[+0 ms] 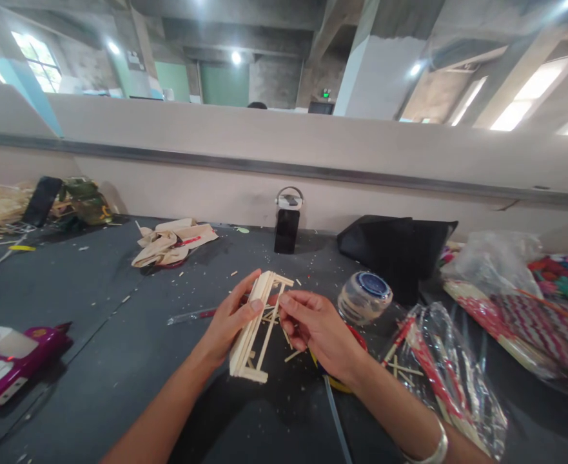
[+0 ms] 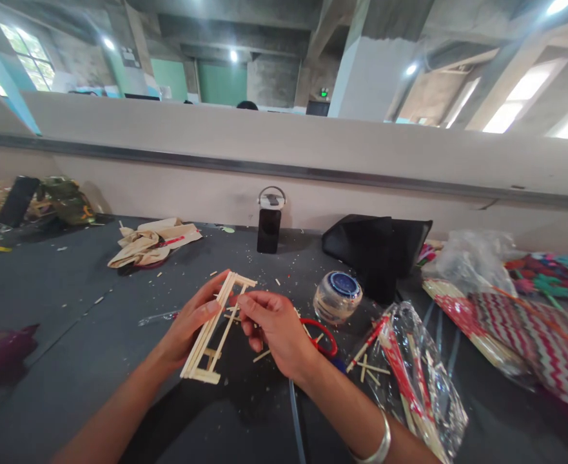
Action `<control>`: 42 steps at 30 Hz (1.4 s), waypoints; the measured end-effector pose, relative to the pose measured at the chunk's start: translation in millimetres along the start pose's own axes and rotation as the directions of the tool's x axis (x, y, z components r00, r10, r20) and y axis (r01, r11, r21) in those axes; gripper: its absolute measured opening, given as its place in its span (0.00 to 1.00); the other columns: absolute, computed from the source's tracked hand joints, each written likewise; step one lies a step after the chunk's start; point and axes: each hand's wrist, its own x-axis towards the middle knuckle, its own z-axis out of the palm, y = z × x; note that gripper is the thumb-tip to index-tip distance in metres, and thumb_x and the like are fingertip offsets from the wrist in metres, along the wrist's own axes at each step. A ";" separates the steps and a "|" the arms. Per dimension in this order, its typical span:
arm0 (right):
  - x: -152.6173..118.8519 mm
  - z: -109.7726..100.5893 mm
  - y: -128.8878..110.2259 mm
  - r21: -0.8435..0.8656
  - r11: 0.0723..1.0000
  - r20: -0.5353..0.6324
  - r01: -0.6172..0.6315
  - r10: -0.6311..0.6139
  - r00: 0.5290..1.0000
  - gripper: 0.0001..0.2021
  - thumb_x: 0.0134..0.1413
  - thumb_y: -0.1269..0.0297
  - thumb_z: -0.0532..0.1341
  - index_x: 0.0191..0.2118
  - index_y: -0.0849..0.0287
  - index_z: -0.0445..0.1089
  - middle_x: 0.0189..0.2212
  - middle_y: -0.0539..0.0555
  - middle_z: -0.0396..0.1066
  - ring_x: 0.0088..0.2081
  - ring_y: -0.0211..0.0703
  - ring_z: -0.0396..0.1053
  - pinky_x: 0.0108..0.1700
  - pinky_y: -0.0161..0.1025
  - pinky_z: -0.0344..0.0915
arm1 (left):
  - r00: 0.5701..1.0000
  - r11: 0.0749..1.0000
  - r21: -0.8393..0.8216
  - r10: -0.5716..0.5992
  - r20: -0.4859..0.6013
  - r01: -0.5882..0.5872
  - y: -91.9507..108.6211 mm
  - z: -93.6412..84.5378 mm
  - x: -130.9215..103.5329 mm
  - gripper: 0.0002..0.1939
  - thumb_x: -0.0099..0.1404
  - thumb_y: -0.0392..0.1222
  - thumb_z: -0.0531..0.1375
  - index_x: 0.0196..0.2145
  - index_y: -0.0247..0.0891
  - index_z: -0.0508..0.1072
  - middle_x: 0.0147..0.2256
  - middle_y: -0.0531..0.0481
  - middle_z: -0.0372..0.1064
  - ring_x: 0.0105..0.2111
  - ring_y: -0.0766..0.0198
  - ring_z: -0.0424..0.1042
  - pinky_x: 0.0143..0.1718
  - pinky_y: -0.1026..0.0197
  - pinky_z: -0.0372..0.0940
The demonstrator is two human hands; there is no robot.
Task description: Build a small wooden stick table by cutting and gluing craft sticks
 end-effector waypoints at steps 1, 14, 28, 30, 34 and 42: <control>-0.1 0.0 0.8 -0.003 1.000 0.001 0.002 -0.002 1.000 0.14 0.48 0.54 0.67 0.28 0.60 0.71 0.20 0.45 0.60 0.19 0.28 0.55 0.15 0.26 0.52 | 1.000 1.000 0.003 0.000 -0.001 0.000 1.0 0.9 -0.3 0.36 0.57 0.56 0.63 0.61 0.44 0.63 0.50 0.43 0.70 0.40 0.52 0.73 0.40 0.54 0.65; -13.1 -2.9 0.3 -0.586 0.808 0.272 -0.063 0.269 0.924 0.13 0.55 0.55 0.61 0.34 0.60 0.75 0.24 0.50 0.69 0.21 0.30 0.62 0.16 0.26 0.54 | 0.998 0.826 0.561 0.028 0.052 -0.052 44.3 -35.6 -11.7 0.32 0.54 0.53 0.65 0.56 0.47 0.70 0.51 0.46 0.71 0.45 0.47 0.71 0.46 0.50 0.64; -26.9 -12.3 -29.0 -0.720 0.674 0.413 0.167 0.222 0.883 0.14 0.57 0.56 0.59 0.43 0.59 0.73 0.28 0.51 0.72 0.27 0.34 0.66 0.21 0.27 0.60 | 0.986 0.009 0.986 -0.029 0.166 -0.165 41.2 -59.1 -49.6 0.47 0.53 0.58 0.63 0.66 0.45 0.50 0.53 0.40 0.66 0.50 0.43 0.65 0.52 0.47 0.55; -27.4 -15.6 -34.7 -0.714 0.675 0.397 0.187 0.169 0.902 0.14 0.57 0.56 0.59 0.43 0.59 0.73 0.28 0.51 0.72 0.27 0.35 0.67 0.23 0.28 0.61 | 0.991 0.030 0.991 -0.035 0.130 -0.129 37.1 -61.7 -50.4 0.46 0.54 0.59 0.61 0.66 0.45 0.50 0.54 0.40 0.66 0.51 0.42 0.64 0.52 0.47 0.54; -30.8 -17.9 -42.1 -0.689 0.691 0.383 0.218 0.092 0.919 0.14 0.57 0.55 0.59 0.42 0.58 0.74 0.25 0.49 0.70 0.25 0.34 0.66 0.23 0.29 0.61 | 0.997 0.061 0.996 -0.029 0.068 -0.066 32.1 -63.5 -47.4 0.46 0.54 0.65 0.59 0.65 0.44 0.53 0.58 0.37 0.62 0.55 0.41 0.62 0.53 0.45 0.53; -33.2 -25.8 -50.9 -0.631 0.735 0.380 0.249 0.012 0.925 0.12 0.55 0.58 0.60 0.39 0.60 0.75 0.25 0.49 0.70 0.23 0.33 0.64 0.20 0.28 0.59 | 0.983 0.285 0.957 0.156 -0.098 0.050 32.9 -76.8 -51.1 0.36 0.60 0.62 0.55 0.61 0.43 0.62 0.58 0.43 0.63 0.55 0.49 0.64 0.56 0.51 0.57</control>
